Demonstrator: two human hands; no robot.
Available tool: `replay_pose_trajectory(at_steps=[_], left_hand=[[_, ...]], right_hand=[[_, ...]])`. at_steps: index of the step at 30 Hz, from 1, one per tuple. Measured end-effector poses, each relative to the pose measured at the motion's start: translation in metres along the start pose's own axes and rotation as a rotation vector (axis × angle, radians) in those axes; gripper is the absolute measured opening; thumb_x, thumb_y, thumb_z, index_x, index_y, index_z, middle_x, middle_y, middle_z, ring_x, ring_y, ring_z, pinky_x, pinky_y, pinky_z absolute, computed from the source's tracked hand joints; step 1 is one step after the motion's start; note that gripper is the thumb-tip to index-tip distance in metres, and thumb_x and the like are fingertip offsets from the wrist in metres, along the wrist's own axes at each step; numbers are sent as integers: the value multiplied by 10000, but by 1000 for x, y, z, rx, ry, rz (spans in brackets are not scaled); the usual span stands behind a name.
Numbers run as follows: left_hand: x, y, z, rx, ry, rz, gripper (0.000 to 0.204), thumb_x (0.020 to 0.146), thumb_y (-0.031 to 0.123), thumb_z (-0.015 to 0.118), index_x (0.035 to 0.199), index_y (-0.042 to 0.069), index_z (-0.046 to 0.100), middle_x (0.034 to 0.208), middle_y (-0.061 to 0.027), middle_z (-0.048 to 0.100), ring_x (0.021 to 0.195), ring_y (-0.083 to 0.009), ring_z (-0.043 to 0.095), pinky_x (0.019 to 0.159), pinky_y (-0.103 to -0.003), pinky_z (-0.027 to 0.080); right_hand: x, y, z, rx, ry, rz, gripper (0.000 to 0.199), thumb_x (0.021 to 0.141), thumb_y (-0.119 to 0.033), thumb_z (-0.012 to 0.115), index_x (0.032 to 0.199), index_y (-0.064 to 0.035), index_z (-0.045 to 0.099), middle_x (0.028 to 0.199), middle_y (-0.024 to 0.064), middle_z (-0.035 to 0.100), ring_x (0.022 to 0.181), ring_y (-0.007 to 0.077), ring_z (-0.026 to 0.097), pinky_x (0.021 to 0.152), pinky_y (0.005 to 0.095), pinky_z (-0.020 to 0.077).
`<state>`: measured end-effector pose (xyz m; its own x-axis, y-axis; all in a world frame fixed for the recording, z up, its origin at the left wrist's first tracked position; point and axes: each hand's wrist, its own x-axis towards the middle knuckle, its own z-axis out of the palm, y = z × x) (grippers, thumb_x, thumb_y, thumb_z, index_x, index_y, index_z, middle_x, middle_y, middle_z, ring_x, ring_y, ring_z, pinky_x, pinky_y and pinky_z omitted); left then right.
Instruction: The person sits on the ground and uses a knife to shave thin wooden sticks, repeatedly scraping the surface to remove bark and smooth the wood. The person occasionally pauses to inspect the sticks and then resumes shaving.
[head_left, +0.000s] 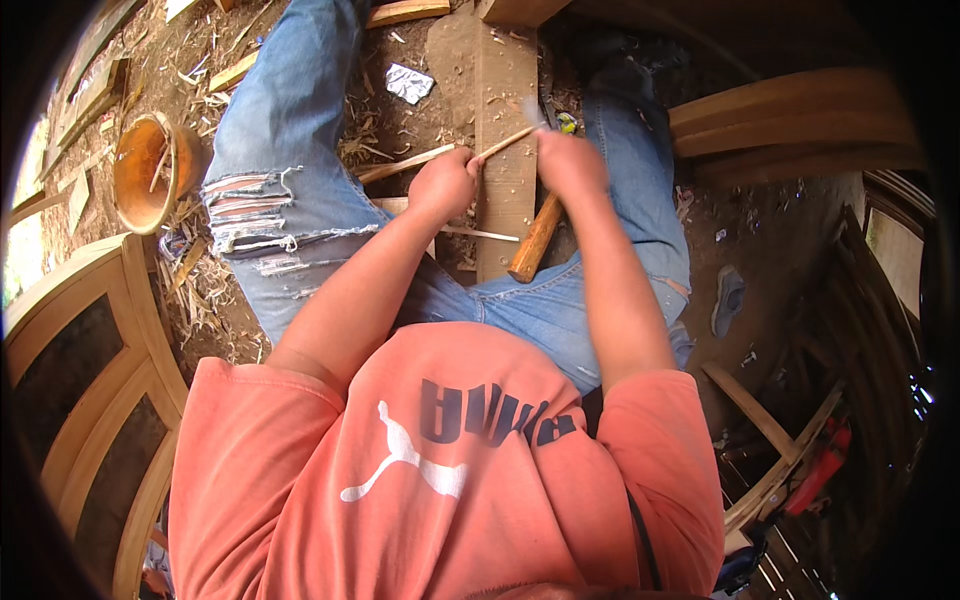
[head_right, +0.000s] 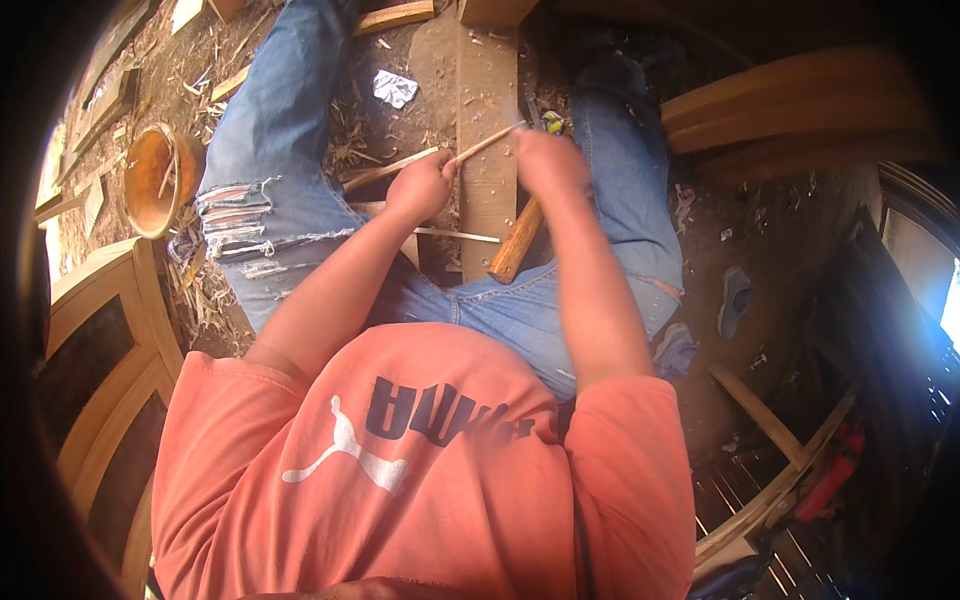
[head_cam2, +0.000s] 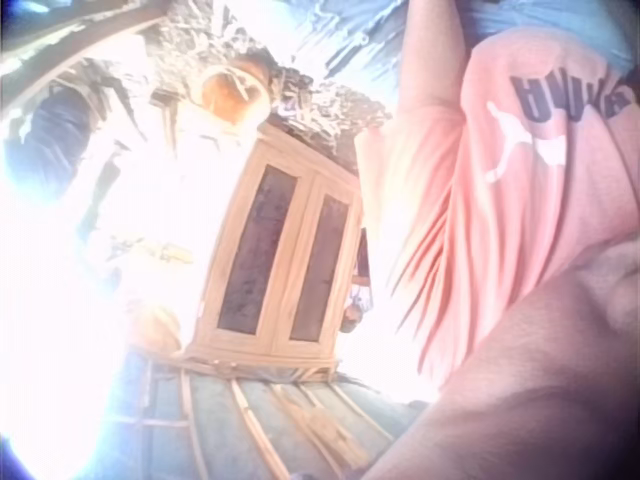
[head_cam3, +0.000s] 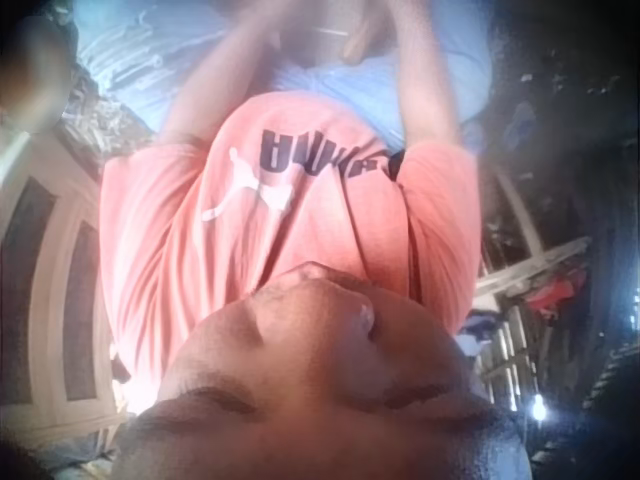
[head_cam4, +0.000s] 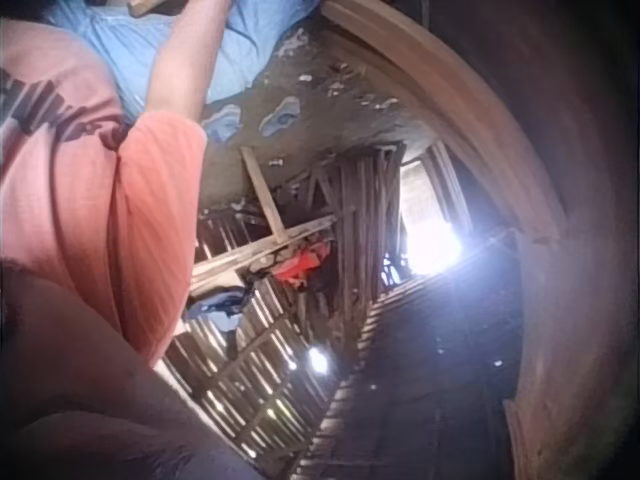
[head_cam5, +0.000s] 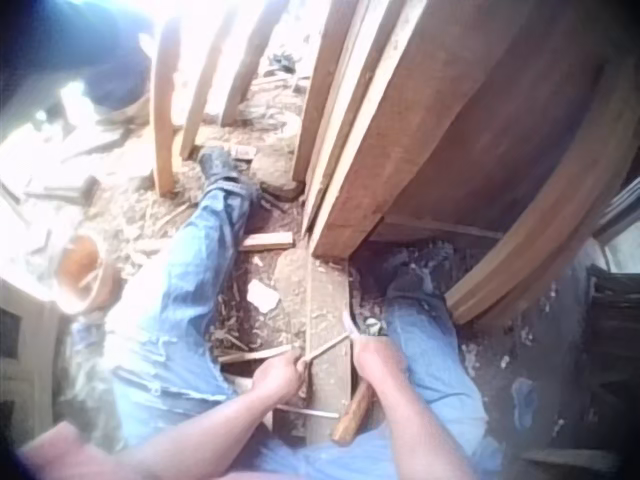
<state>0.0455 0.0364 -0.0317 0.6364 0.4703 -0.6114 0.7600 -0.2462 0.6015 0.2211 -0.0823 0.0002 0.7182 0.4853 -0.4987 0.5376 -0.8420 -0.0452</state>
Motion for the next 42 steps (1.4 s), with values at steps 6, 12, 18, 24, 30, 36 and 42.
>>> replay_pose_trajectory(at_steps=[6,12,18,24,30,36,42], left_hand=[[4,-8,5,1,8,5,383,1077,444,532,1161,121,721,1083,-193,749,1053,-414,700,889,-513,538],[2,-5,4,-2,-5,-7,403,1082,449,526,1173,107,719,1086,-197,750,1056,-411,703,898,-508,535],[3,-4,0,-7,-19,-28,420,1084,457,514,1152,97,720,1109,-206,746,1073,-421,696,904,-515,536],[5,-10,5,19,9,38,405,1077,451,528,1176,115,731,1152,-179,754,1106,-404,699,902,-526,544],[0,-4,1,13,4,-13,427,1088,469,510,1188,111,721,1128,-214,746,1096,-419,696,917,-520,534],[-2,-3,-3,43,2,-23,405,1072,443,528,1131,92,722,1130,-205,750,1101,-415,699,902,-537,548],[2,-6,-1,63,43,38,405,1072,438,524,1123,94,732,1112,-199,754,1079,-417,704,895,-538,551]], right_hand=[[-3,6,-33,-68,-8,-15,486,1106,-447,421,1168,-126,780,1137,185,772,1071,419,727,906,550,568],[-22,-14,-8,-115,-53,-179,477,1110,-430,441,1054,-115,794,998,163,784,953,410,749,809,529,588],[-21,-23,-23,-109,-117,-175,488,1114,-424,425,1088,-106,794,1082,196,776,1032,402,742,874,534,579],[13,36,-41,-28,52,139,490,1111,-392,393,1181,-104,784,1219,208,749,1162,415,705,971,545,547],[-32,-18,-37,-108,-64,-106,498,1103,-426,411,1093,-97,784,1106,196,771,1049,421,730,900,554,565],[-32,-29,-12,-58,-104,-157,489,1103,-430,431,1103,-94,786,1098,179,778,1044,404,736,888,544,569],[32,57,-23,-25,92,47,518,1111,-425,406,1157,-76,787,1172,218,756,1102,429,716,943,551,558]])
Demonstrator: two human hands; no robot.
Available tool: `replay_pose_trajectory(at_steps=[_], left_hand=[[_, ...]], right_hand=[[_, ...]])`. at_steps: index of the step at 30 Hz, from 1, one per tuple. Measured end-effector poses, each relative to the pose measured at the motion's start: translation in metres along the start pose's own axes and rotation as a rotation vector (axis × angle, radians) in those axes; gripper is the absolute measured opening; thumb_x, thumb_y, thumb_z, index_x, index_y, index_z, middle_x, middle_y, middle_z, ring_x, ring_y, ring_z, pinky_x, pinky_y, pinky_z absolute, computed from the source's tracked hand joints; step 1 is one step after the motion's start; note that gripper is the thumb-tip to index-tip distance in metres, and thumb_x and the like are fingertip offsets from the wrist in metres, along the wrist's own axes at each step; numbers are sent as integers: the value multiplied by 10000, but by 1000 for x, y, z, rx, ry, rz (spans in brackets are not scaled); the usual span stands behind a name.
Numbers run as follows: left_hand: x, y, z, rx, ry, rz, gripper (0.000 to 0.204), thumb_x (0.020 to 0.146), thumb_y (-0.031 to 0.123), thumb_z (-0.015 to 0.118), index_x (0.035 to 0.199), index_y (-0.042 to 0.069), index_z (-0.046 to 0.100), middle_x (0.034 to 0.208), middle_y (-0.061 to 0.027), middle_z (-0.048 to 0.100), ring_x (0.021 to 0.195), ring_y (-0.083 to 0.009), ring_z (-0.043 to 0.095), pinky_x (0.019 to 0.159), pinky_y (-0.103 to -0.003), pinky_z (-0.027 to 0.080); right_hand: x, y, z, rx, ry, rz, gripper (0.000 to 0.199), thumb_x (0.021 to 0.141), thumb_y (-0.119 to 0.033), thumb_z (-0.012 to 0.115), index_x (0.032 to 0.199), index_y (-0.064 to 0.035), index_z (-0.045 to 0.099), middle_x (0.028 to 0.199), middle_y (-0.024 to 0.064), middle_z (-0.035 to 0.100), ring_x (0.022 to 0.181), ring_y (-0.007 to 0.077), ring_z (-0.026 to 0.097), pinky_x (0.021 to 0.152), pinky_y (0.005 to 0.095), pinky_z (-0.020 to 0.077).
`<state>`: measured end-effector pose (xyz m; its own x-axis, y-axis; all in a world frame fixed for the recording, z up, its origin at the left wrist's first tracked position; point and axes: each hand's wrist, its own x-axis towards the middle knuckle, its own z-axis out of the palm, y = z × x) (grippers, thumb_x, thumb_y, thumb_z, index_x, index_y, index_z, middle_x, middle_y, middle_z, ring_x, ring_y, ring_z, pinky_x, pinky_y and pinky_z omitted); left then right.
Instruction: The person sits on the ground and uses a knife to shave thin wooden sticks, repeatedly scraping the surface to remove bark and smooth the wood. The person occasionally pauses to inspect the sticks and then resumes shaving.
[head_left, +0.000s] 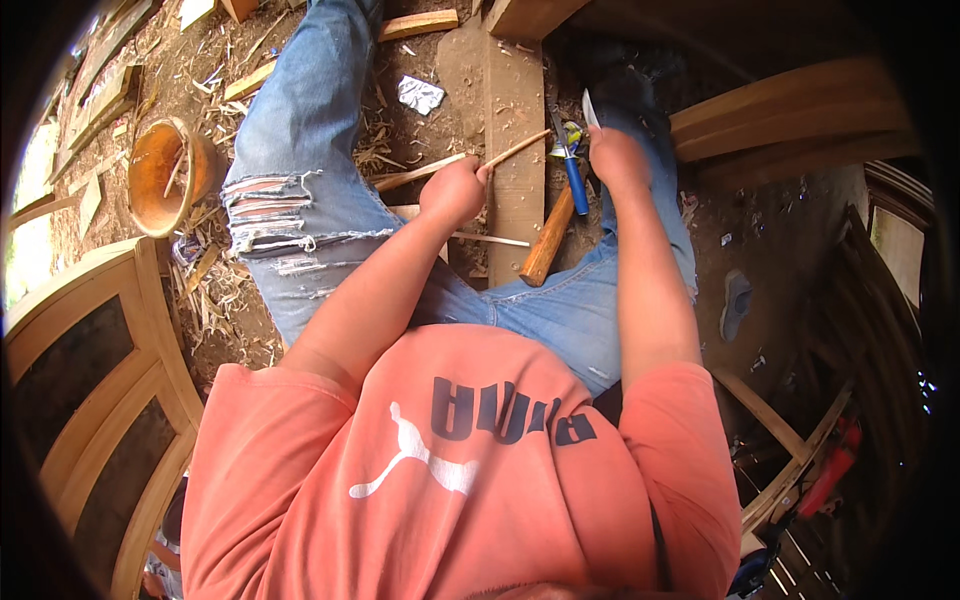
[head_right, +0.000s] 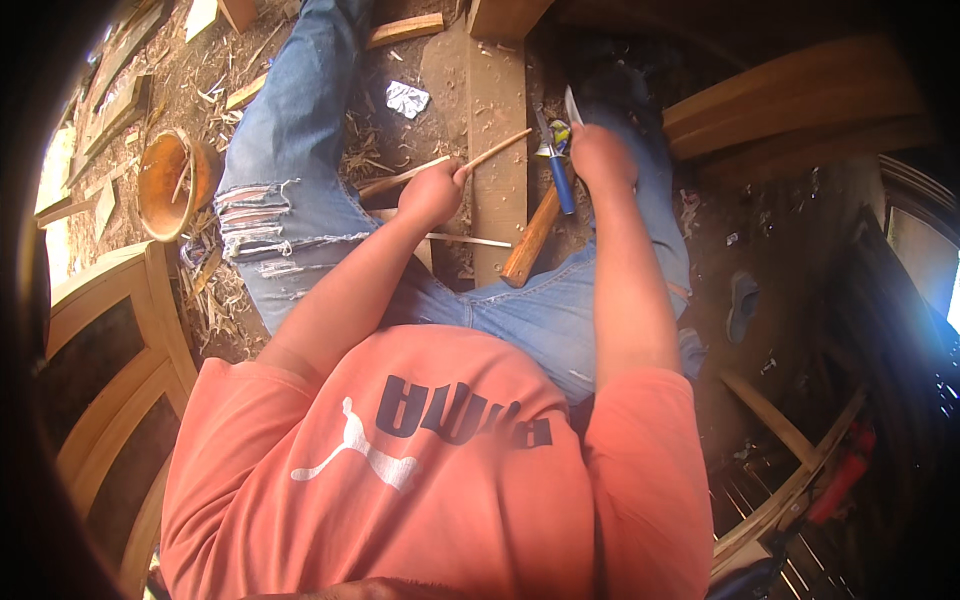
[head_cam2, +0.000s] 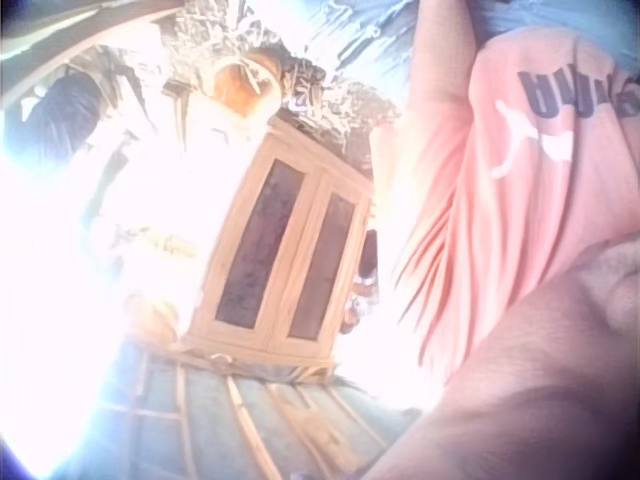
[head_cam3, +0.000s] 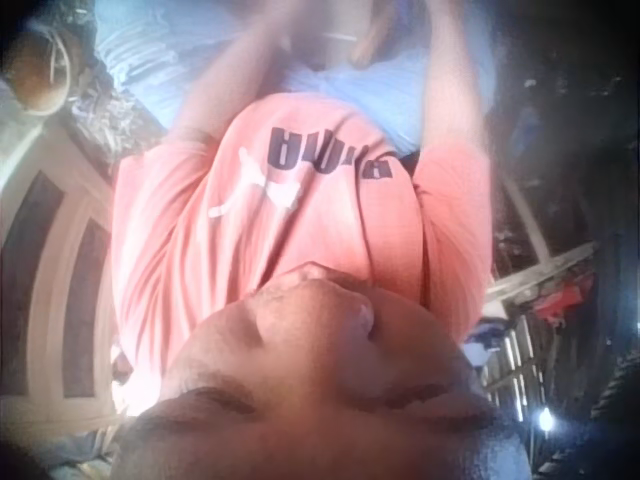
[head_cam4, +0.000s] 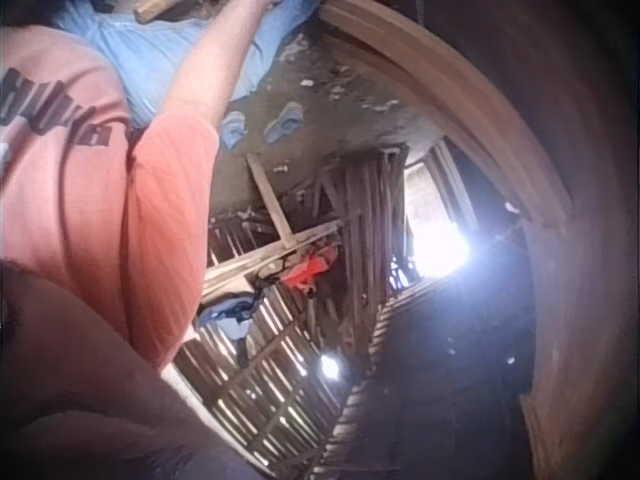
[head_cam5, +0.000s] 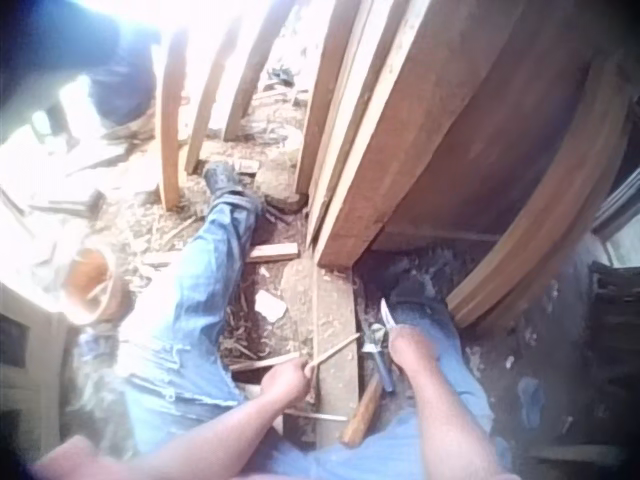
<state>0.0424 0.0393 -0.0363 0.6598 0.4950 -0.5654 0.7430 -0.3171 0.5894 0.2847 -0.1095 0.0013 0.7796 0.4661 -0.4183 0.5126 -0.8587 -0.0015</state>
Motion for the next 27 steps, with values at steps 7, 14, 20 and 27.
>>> replay_pose_trajectory(at_steps=[7,14,20,27], left_hand=[[-6,5,1,-3,-6,-75,385,1070,464,538,1159,150,743,1112,-166,762,1068,-394,713,886,-513,556],[-3,9,-1,10,-21,-61,392,1069,466,534,1136,135,733,1108,-174,758,1063,-400,709,882,-521,553],[-3,2,6,-14,-24,-62,391,1067,460,530,1135,134,734,1124,-185,755,1073,-409,706,889,-526,552],[-3,4,0,-20,-43,-85,389,1071,453,521,1132,136,737,1117,-189,755,1079,-411,703,893,-529,546]], right_hand=[[-68,-90,-5,-28,-176,-273,501,1108,-436,423,1058,-103,794,1066,190,778,1008,414,743,874,548,581],[-8,-18,6,-11,-146,6,523,1112,-456,387,1193,-117,777,1185,214,758,1131,399,721,954,540,557],[-50,-67,-9,-34,-111,-168,479,1109,-410,428,1098,-91,787,1095,212,770,1024,409,741,870,556,572],[-60,-74,10,-12,-130,-206,494,1114,-419,425,1066,-86,786,1040,196,781,986,405,751,849,554,580]])
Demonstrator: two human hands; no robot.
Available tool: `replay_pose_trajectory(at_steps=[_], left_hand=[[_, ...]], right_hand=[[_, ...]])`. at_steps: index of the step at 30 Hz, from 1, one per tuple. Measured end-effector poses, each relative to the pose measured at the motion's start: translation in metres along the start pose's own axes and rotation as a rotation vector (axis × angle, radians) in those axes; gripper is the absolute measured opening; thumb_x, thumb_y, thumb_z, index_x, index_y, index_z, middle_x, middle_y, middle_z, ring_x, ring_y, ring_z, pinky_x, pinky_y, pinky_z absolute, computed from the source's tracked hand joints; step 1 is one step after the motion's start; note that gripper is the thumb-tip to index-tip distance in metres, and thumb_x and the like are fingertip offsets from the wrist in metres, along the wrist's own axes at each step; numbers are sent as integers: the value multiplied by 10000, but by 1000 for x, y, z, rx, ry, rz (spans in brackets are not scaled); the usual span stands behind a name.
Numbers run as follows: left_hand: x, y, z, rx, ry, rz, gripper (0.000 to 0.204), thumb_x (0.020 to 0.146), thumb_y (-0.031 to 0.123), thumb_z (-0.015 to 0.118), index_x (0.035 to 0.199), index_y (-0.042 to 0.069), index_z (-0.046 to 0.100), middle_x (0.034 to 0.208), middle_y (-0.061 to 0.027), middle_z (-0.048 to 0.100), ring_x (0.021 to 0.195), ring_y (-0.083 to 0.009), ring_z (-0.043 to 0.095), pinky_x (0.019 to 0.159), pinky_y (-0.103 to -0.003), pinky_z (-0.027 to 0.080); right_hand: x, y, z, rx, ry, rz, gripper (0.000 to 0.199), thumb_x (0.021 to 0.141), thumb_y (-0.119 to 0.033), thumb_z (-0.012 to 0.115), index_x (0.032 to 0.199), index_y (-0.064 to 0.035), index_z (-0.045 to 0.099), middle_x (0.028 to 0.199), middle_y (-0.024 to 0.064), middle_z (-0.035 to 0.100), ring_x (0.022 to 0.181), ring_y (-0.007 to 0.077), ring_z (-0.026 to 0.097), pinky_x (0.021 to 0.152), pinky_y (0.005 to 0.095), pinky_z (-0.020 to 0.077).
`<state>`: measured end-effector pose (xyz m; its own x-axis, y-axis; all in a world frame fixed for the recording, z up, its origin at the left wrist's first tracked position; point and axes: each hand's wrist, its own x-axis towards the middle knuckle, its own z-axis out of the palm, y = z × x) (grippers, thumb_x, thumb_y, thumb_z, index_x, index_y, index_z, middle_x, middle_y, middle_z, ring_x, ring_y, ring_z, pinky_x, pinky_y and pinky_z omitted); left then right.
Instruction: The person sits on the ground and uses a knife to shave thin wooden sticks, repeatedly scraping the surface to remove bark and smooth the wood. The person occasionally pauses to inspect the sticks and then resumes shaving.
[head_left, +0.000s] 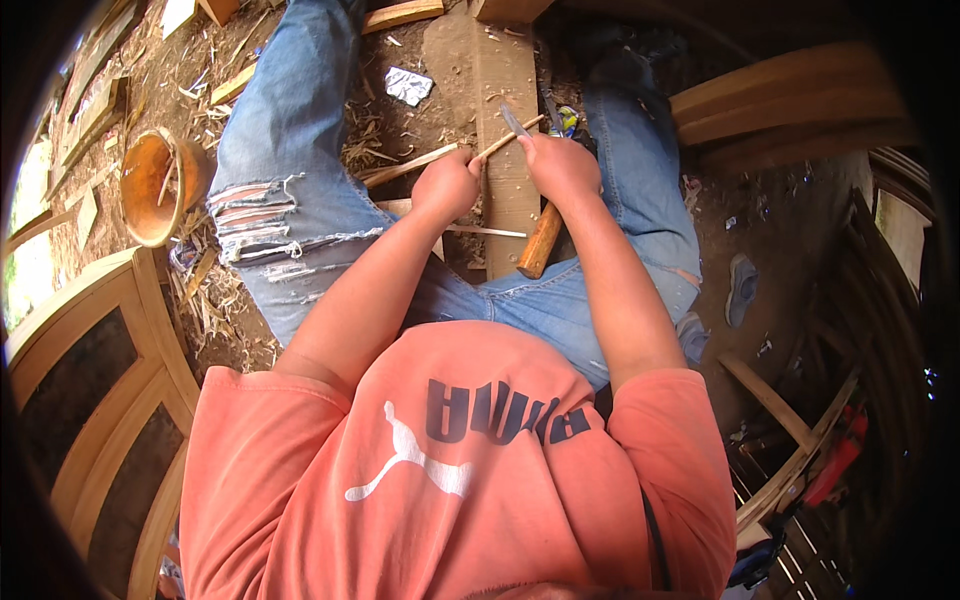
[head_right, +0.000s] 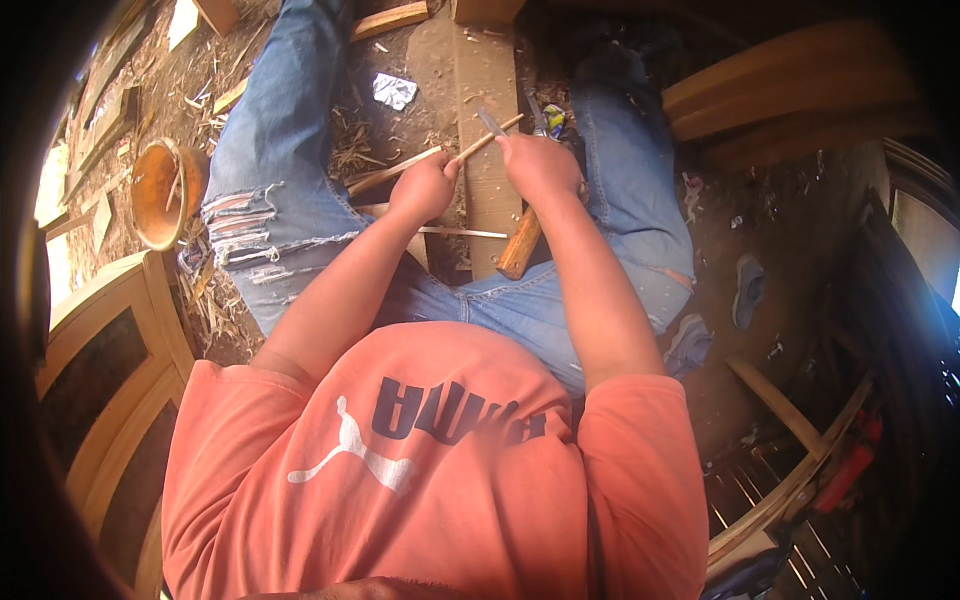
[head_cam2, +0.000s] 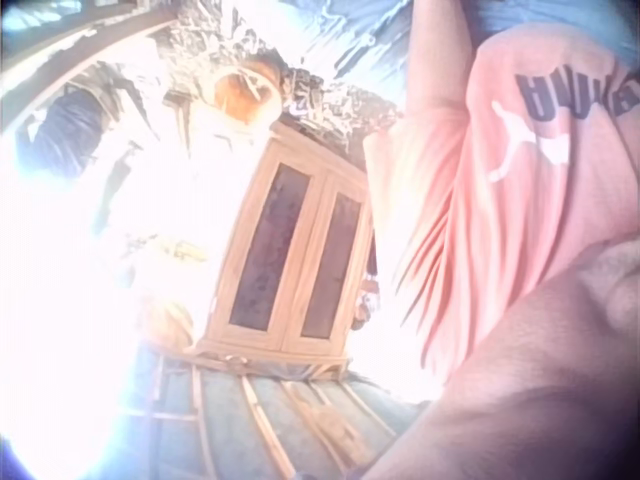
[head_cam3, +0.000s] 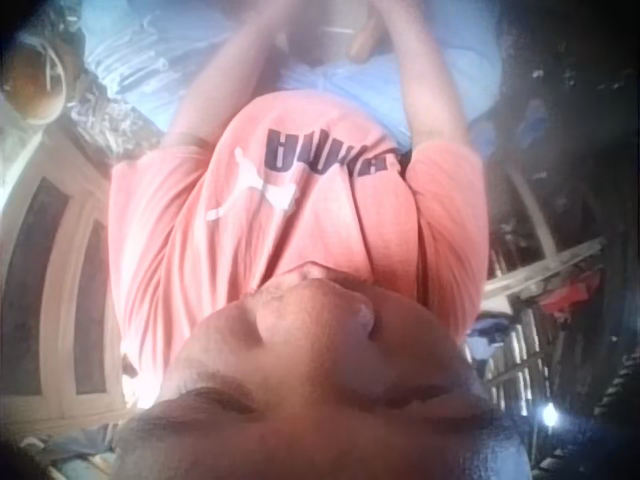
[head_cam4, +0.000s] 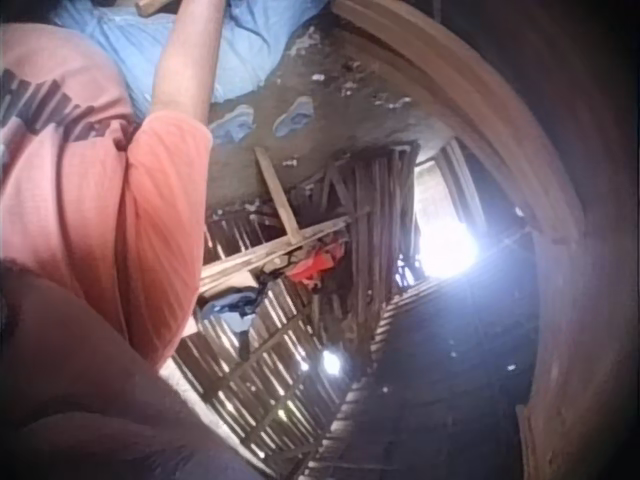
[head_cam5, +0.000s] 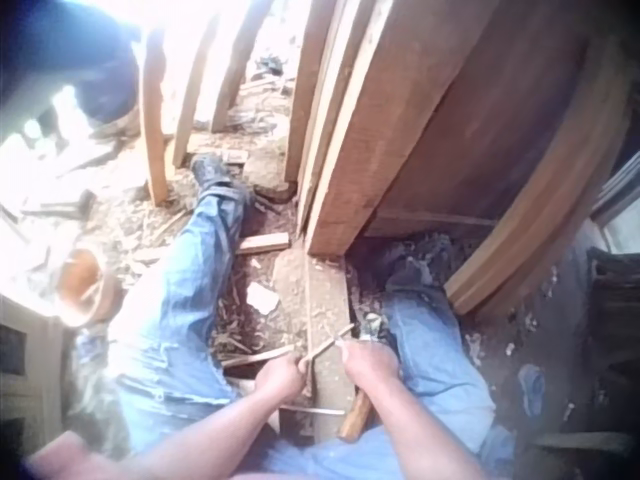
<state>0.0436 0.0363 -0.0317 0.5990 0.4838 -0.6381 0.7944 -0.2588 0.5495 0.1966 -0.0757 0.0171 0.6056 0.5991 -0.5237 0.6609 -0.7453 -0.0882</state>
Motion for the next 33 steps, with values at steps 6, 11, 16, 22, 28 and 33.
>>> replay_pose_trajectory(at_steps=[6,11,16,22,28,33], left_hand=[[-2,-6,7,-14,-3,35,390,1069,451,530,1151,131,737,1120,-194,754,1086,-410,703,908,-525,545],[-2,-4,3,-31,-47,-9,396,1068,454,531,1158,136,750,1143,-202,752,1101,-411,703,917,-518,547],[1,-2,-1,-46,-11,22,417,1074,465,523,1147,119,745,1115,-193,753,1077,-413,701,905,-515,542],[-2,8,-7,-43,-27,24,425,1081,479,511,1175,128,731,1105,-198,747,1083,-412,693,911,-513,533],[3,-7,0,-20,-17,38,410,1080,456,513,1210,136,733,1142,-188,750,1112,-402,692,930,-507,537],[-3,2,-3,20,-26,77,433,1082,470,501,1175,116,733,1150,-187,749,1103,-412,690,913,-520,544]], right_hand=[[29,53,-12,-8,152,206,473,1114,-420,424,1113,-125,793,1064,199,781,989,401,751,834,559,577],[-12,-14,-1,-23,2,-79,490,1102,-455,447,1016,-109,784,959,194,773,910,414,746,794,554,576],[0,-14,5,-42,8,-103,476,1097,-452,468,1009,-119,796,921,172,778,883,388,758,748,527,590],[30,23,17,128,121,309,562,1096,-503,403,1097,-84,778,1174,205,756,1109,417,711,940,555,552],[14,82,-44,146,281,271,510,1082,-471,480,1105,-37,747,1162,266,730,1122,469,677,951,535,536],[-27,70,-23,1159,180,187,264,1103,-319,517,1031,-77,594,823,110,648,664,231,614,602,378,507]])
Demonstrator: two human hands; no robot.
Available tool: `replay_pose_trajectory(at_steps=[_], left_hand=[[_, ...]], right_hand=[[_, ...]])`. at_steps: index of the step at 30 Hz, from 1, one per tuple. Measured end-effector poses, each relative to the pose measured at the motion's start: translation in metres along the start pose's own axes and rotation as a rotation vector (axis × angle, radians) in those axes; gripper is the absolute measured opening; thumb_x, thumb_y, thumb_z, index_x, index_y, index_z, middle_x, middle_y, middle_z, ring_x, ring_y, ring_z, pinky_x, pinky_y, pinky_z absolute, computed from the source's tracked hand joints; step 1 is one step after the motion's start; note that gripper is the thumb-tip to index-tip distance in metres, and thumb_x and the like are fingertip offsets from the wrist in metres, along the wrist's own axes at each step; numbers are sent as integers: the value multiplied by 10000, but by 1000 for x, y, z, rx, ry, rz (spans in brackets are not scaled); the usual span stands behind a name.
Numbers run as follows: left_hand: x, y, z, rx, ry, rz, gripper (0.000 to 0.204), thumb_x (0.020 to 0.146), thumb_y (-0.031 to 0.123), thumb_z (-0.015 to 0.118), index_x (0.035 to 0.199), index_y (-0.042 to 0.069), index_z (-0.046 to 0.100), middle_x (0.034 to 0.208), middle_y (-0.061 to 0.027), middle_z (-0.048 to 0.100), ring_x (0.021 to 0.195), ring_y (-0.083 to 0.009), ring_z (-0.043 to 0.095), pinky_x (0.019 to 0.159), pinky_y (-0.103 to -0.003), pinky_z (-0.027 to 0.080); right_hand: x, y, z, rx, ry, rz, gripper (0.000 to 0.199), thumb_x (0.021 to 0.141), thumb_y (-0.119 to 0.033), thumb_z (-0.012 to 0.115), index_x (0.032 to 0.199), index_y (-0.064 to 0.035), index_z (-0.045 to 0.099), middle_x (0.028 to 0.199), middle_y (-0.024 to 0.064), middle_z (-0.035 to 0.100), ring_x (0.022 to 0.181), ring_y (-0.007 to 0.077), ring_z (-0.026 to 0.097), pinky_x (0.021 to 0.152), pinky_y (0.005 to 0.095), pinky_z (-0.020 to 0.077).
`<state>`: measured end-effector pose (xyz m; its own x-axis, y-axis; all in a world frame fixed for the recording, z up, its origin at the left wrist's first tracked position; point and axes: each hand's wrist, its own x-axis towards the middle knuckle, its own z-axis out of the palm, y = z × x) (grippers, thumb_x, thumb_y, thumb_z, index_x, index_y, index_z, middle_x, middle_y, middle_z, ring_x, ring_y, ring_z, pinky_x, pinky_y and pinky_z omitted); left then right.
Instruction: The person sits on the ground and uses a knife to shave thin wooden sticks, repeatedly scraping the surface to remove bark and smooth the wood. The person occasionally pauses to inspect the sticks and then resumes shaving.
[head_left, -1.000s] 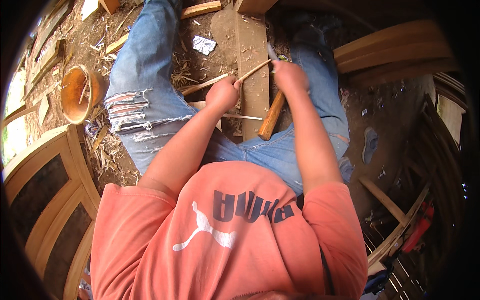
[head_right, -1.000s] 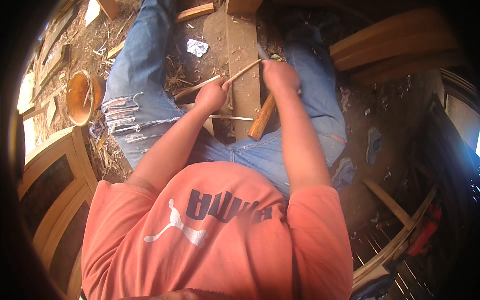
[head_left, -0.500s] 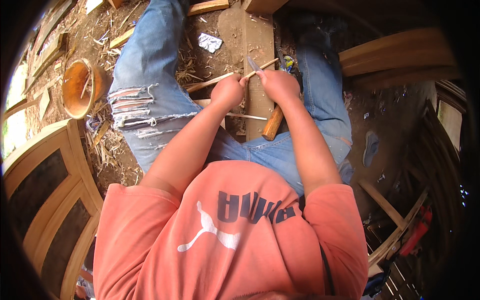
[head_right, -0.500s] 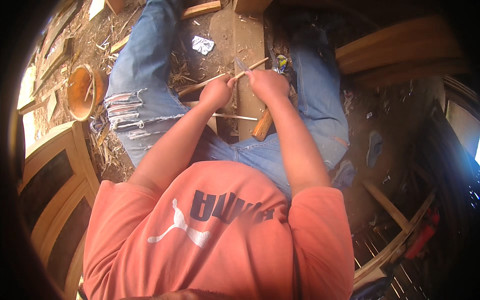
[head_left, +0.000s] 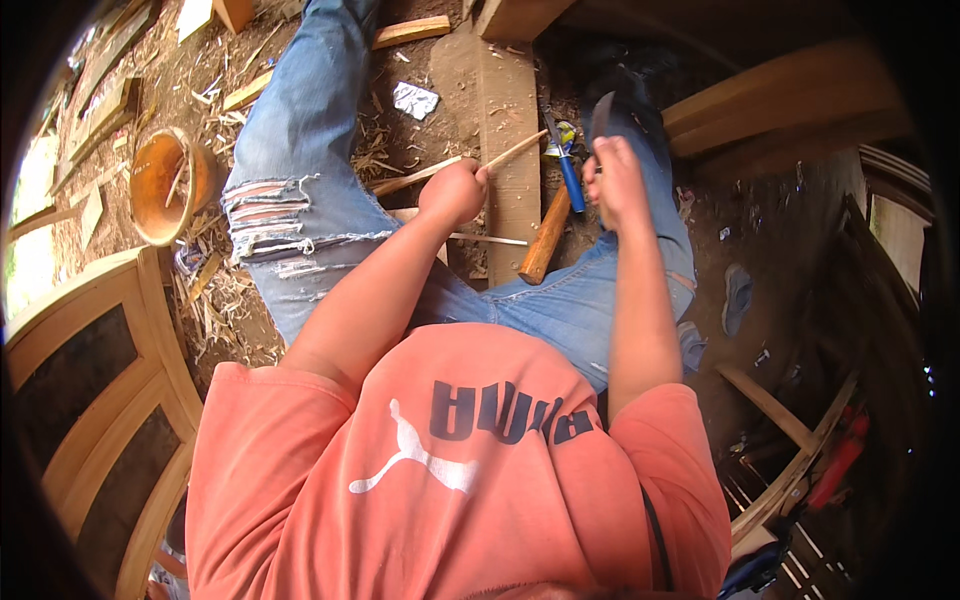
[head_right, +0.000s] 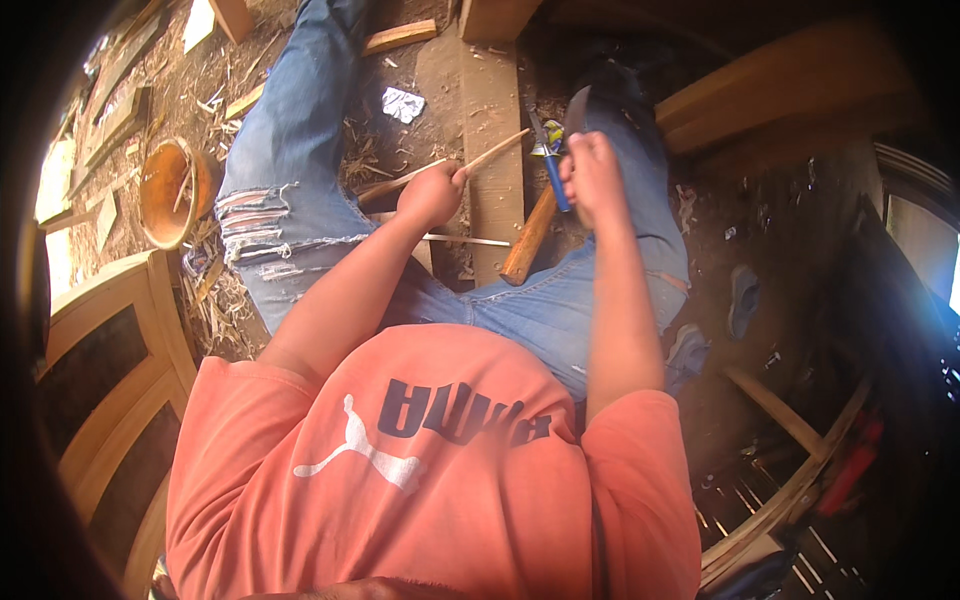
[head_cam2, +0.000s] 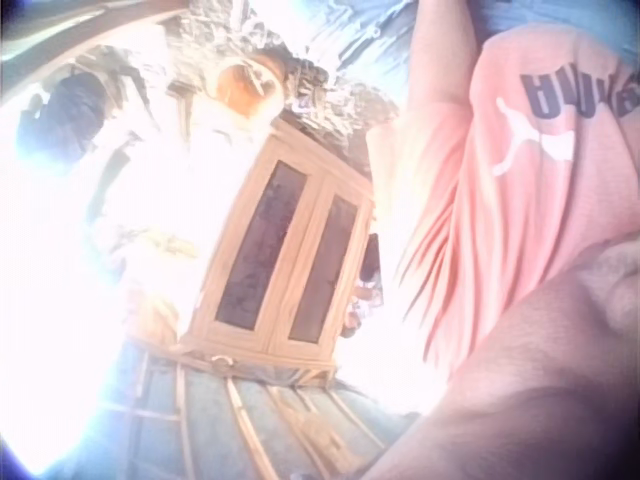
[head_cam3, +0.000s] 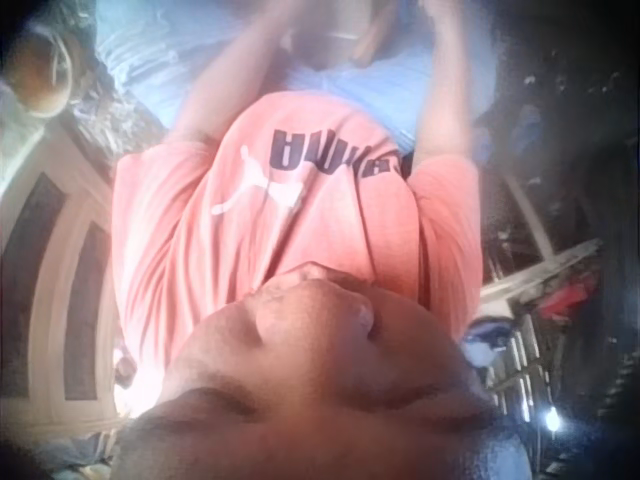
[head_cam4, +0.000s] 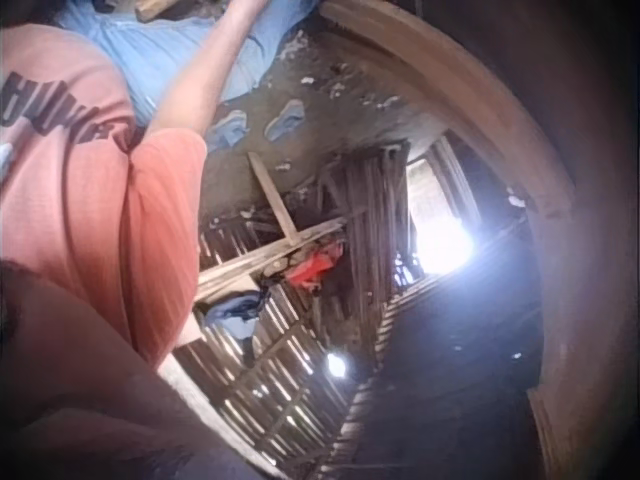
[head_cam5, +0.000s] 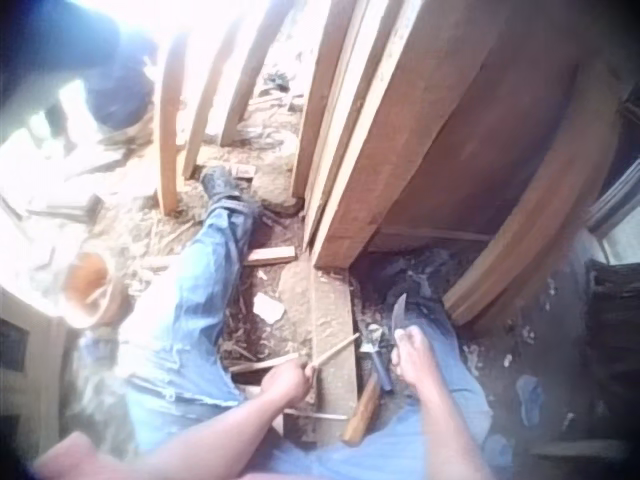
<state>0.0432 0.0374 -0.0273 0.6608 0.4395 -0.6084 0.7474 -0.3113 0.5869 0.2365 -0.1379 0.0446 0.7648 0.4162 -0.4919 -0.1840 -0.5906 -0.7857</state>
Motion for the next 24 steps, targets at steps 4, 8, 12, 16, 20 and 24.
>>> replay_pose_trajectory(at_steps=[4,8,12,16,20,24], left_hand=[[-3,-1,0,18,21,71,446,1081,482,507,1141,100,728,1115,-206,743,1069,-432,685,886,-522,539],[-7,4,-5,13,16,71,433,1083,449,540,1163,65,724,1017,-216,738,1010,-406,705,891,-493,530],[-6,-4,-4,22,62,135,410,1085,406,552,1132,35,720,964,-228,727,962,-405,709,865,-481,531],[-25,5,-17,-28,24,177,386,1098,363,536,1092,21,714,869,-195,698,830,-326,681,795,-443,521],[-44,0,-31,-147,-57,207,334,1101,312,523,1078,24,690,864,-188,715,841,-329,719,772,-451,536],[-43,-8,-30,-285,-148,82,303,1119,283,506,1128,18,654,816,-105,716,694,-202,676,657,-367,526]], right_hand=[[-61,-2,16,881,-414,142,207,1125,-310,468,1031,-139,537,684,12,487,534,144,493,488,306,438],[-89,0,20,1157,-694,96,311,1140,-351,382,1001,-111,524,574,-34,395,483,132,439,473,287,382],[-100,-8,16,1241,-912,58,335,1129,-379,397,1026,-91,533,574,-22,382,458,126,400,469,296,376],[-104,-8,14,1273,-976,5,346,1134,-377,389,1042,-83,545,595,-7,400,470,141,425,485,300,407],[-110,-12,17,1090,-767,33,316,1144,-322,432,1061,-67,599,644,3,490,491,138,497,505,300,447],[-90,6,30,426,-370,143,251,1117,-219,539,1200,-25,675,748,19,621,598,107,599,585,294,508]])
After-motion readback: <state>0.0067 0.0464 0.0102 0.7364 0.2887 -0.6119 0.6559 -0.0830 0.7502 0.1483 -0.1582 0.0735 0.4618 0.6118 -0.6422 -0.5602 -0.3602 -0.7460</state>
